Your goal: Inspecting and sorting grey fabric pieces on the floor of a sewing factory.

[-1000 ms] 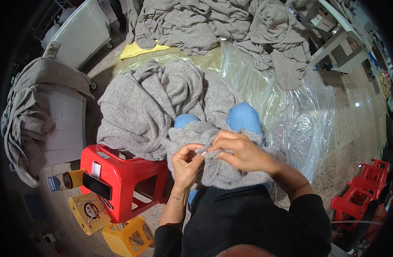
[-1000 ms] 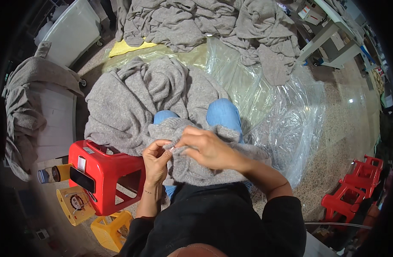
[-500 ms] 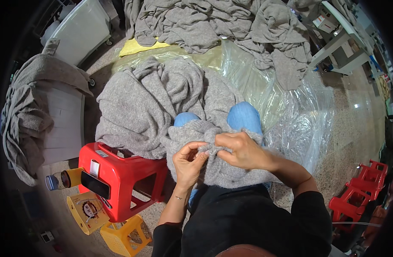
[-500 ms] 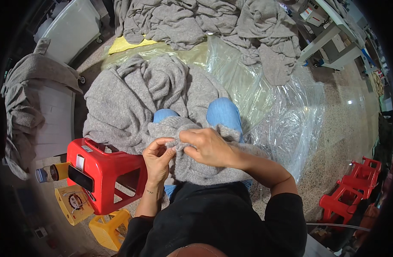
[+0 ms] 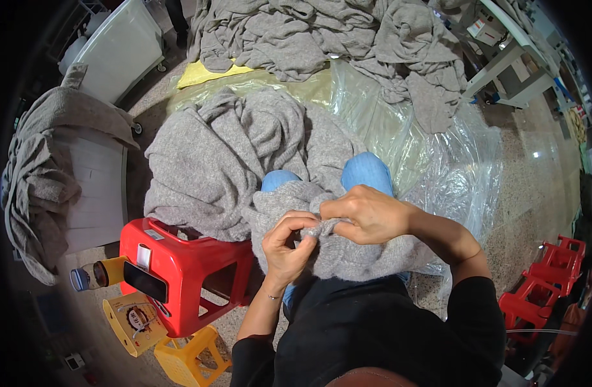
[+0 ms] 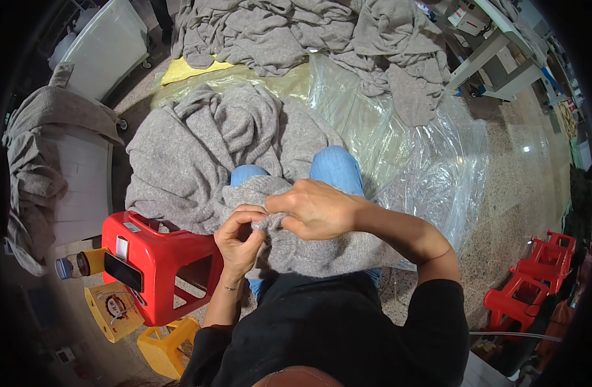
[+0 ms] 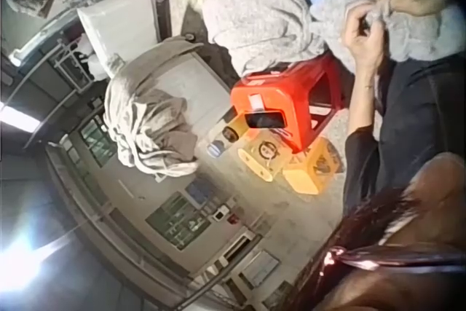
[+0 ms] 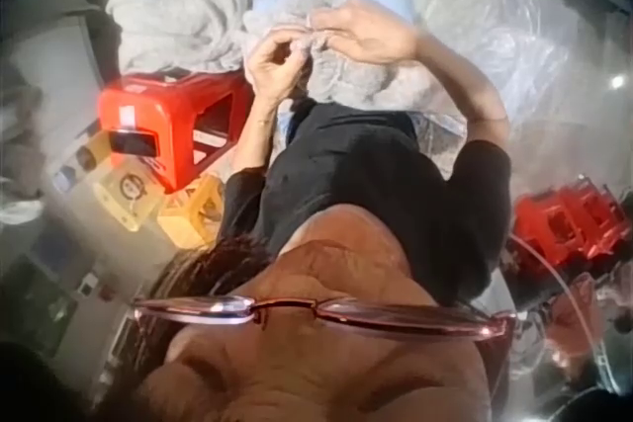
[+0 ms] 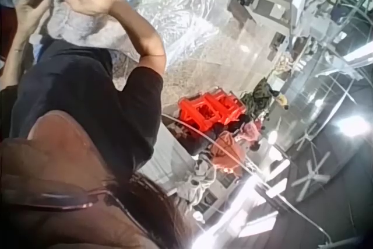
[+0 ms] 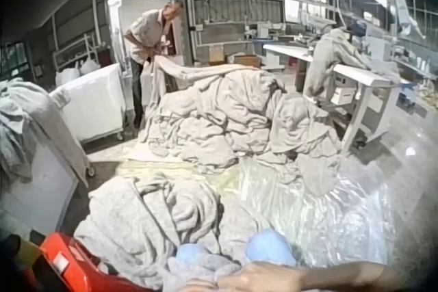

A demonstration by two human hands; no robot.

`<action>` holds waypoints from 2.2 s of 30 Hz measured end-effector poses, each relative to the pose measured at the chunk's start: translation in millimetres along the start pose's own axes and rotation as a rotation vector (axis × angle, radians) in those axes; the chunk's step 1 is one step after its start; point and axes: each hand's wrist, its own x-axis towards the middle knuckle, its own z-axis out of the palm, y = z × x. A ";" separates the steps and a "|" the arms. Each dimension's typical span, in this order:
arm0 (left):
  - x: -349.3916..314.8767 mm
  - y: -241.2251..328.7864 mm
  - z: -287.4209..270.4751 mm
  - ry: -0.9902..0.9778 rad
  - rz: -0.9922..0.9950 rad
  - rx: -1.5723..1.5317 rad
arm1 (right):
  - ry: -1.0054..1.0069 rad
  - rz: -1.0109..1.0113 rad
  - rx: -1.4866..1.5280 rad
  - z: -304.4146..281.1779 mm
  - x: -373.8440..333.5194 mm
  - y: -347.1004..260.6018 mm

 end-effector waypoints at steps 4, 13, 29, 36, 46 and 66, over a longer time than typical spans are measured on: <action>1.5 -1.8 -6.7 0.027 -0.028 -0.021 | 0.239 -0.194 -0.098 26.3 -1.6 2.0; 2.3 0.4 -11.3 -0.036 -0.138 -0.231 | 0.520 -0.259 0.036 58.7 -8.9 12.8; -9.8 -8.9 28.0 0.126 0.046 0.247 | 0.962 -0.260 -0.479 75.0 -7.6 16.2; -4.4 -25.7 -22.7 0.173 -0.562 -0.433 | 0.714 0.598 0.276 22.0 -32.8 55.2; 8.6 -8.6 -2.7 0.012 -0.543 -0.357 | 0.151 0.079 0.199 27.0 -2.2 32.7; 7.4 -18.8 3.5 0.211 -0.477 -0.380 | 0.398 -0.094 0.129 49.1 11.6 31.6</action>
